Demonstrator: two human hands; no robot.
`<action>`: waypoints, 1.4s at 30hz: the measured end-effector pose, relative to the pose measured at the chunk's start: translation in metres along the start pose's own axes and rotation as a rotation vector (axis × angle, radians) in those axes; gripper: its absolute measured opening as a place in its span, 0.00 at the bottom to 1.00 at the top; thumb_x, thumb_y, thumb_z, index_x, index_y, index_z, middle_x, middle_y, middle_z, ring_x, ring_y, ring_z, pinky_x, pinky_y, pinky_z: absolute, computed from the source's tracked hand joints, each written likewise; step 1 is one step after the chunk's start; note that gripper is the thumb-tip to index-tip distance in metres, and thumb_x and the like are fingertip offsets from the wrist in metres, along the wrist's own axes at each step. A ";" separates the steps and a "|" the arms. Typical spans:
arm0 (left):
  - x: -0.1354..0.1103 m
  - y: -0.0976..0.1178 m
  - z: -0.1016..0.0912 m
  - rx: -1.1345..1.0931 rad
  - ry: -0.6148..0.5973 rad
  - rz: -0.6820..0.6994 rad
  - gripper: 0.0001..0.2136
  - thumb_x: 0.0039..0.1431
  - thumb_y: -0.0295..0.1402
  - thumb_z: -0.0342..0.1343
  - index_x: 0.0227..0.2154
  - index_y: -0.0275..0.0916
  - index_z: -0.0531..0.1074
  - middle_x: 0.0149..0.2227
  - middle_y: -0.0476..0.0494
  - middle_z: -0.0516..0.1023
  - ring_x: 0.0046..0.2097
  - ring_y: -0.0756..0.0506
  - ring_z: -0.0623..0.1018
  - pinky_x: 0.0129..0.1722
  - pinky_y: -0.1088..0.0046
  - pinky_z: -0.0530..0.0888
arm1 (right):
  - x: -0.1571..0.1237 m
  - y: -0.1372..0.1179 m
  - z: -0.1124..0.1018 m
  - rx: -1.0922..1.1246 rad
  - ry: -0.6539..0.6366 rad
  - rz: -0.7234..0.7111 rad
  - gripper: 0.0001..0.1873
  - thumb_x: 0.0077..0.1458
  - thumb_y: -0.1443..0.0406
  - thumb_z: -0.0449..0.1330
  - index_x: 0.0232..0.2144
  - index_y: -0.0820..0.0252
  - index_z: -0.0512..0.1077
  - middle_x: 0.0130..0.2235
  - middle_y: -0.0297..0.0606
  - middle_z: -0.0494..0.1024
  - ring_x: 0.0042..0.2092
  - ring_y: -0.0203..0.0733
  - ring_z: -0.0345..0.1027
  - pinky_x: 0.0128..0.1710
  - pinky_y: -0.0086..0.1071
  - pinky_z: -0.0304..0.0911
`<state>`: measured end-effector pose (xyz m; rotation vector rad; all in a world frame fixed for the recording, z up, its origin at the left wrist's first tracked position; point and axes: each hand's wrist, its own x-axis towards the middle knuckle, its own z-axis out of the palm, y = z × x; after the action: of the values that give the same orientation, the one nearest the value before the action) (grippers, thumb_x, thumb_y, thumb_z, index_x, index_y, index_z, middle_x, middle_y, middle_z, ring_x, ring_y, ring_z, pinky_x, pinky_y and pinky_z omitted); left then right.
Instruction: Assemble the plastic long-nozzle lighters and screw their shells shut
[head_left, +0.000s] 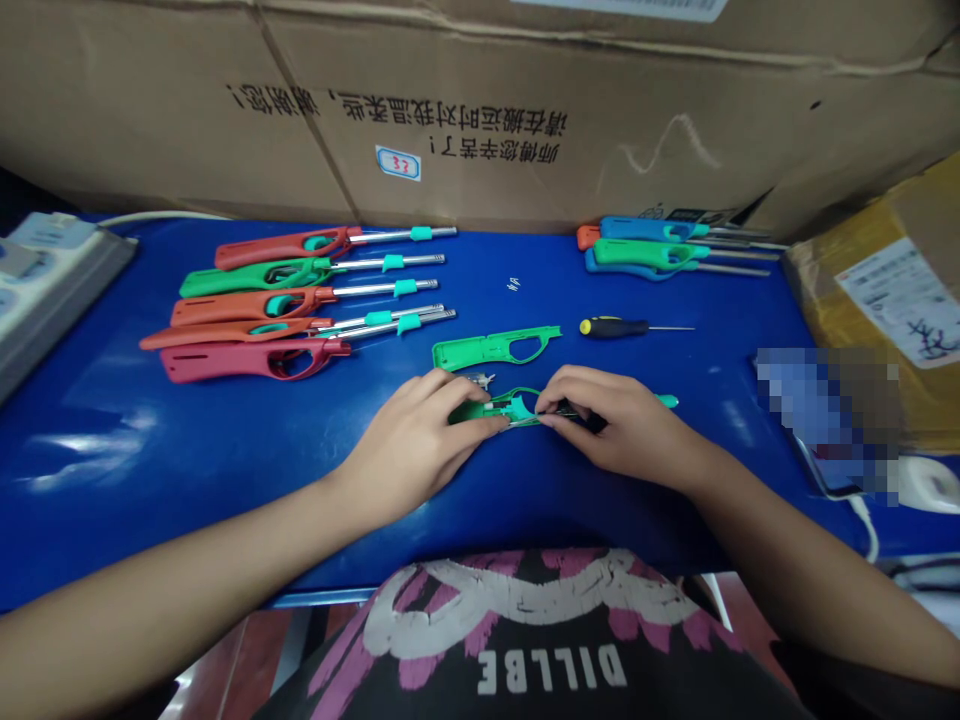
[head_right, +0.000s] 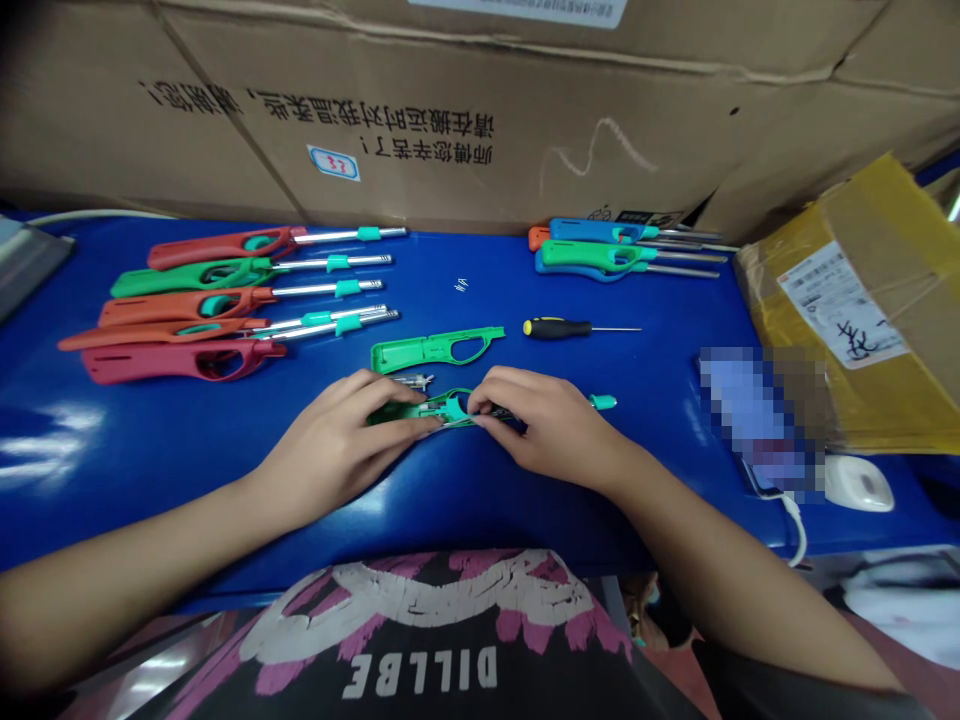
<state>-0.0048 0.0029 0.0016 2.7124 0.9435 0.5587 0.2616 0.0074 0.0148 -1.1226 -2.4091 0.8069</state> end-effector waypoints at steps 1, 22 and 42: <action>0.000 0.000 0.000 0.001 0.000 0.007 0.13 0.70 0.32 0.53 0.51 0.46 0.78 0.48 0.39 0.77 0.48 0.39 0.74 0.44 0.59 0.75 | 0.000 -0.001 -0.001 0.007 -0.005 0.010 0.05 0.64 0.67 0.58 0.42 0.55 0.72 0.42 0.36 0.78 0.39 0.37 0.69 0.38 0.31 0.63; -0.002 0.002 0.001 0.133 -0.057 0.108 0.16 0.69 0.30 0.53 0.57 0.46 0.75 0.58 0.40 0.76 0.54 0.36 0.72 0.47 0.56 0.76 | 0.000 0.002 -0.004 0.035 -0.017 0.048 0.08 0.64 0.70 0.56 0.45 0.56 0.69 0.38 0.34 0.72 0.34 0.35 0.62 0.36 0.30 0.60; -0.004 0.001 0.003 -0.018 0.041 0.069 0.13 0.68 0.27 0.54 0.51 0.40 0.77 0.57 0.43 0.78 0.52 0.39 0.74 0.49 0.56 0.77 | 0.005 -0.005 -0.002 0.083 0.021 0.130 0.07 0.53 0.74 0.58 0.32 0.57 0.69 0.31 0.30 0.71 0.30 0.33 0.60 0.32 0.29 0.57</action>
<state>-0.0058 -0.0006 -0.0018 2.7362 0.8534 0.6346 0.2566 0.0095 0.0196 -1.2584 -2.2818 0.9228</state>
